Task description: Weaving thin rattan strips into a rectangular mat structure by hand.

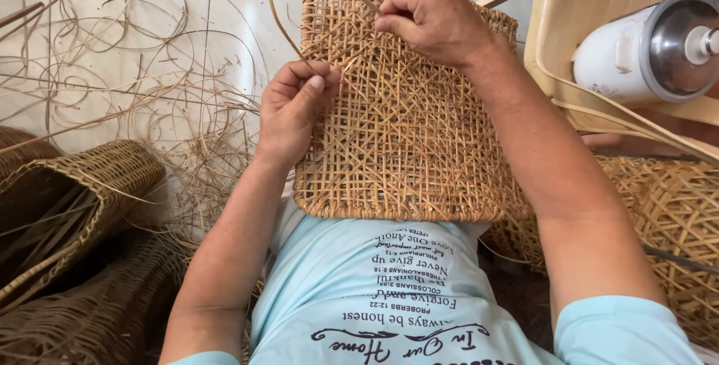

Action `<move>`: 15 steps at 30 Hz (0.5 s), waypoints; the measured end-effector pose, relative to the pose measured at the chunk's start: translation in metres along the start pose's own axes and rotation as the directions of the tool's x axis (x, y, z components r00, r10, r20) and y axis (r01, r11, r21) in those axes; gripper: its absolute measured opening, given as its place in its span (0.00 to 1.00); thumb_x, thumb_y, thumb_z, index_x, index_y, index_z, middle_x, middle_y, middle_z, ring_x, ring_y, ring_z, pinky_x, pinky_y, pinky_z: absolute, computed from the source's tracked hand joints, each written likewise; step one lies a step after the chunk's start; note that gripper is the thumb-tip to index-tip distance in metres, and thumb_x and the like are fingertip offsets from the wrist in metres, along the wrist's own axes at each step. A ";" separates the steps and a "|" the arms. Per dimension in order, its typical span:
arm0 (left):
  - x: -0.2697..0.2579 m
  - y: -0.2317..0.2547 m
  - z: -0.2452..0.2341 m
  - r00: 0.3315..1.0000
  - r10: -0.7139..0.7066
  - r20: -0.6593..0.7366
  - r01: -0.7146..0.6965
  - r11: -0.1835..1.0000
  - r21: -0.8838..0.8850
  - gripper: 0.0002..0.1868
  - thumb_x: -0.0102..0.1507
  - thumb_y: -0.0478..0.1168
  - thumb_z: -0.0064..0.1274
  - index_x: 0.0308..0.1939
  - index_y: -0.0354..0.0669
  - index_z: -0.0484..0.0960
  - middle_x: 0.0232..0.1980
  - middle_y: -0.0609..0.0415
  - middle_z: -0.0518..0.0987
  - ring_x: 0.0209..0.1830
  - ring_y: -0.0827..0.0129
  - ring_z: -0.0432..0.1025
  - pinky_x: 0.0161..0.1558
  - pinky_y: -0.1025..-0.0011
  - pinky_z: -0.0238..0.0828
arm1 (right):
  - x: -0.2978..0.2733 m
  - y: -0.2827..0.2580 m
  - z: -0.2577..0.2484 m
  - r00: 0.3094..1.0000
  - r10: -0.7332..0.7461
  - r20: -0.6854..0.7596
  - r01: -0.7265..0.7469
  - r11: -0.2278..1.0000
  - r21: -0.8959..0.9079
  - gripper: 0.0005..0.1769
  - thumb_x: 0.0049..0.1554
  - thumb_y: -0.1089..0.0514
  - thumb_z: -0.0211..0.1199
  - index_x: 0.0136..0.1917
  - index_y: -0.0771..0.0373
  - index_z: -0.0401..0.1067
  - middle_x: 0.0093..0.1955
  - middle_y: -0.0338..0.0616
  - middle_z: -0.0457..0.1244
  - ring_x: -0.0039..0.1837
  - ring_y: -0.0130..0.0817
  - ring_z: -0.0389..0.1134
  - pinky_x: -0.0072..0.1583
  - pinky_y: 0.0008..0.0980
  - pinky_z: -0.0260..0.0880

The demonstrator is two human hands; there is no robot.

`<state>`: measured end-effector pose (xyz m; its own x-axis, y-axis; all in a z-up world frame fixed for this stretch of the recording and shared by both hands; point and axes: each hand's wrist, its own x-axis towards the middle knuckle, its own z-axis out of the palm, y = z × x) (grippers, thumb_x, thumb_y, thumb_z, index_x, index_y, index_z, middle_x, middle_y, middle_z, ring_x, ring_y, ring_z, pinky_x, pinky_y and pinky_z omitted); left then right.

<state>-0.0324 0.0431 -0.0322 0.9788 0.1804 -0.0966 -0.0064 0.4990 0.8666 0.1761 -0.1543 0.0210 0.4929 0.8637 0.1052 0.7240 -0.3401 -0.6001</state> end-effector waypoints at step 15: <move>-0.010 0.014 0.033 0.941 0.087 0.326 -0.291 0.700 0.652 0.08 0.69 0.30 0.49 0.49 0.40 0.81 0.36 0.55 0.80 0.23 0.75 0.68 0.23 0.78 0.67 | 0.005 0.023 0.023 0.995 -0.072 0.066 0.080 0.988 -0.131 0.19 0.73 0.63 0.62 0.38 0.58 0.70 0.31 0.36 0.59 0.28 0.24 0.51 0.29 0.26 0.54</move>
<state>-0.0356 0.0204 -0.0028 0.9875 -0.0631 0.1441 -0.1556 -0.2560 0.9541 0.1841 -0.1495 -0.0101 0.4071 0.9084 0.0955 0.8180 -0.3160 -0.4805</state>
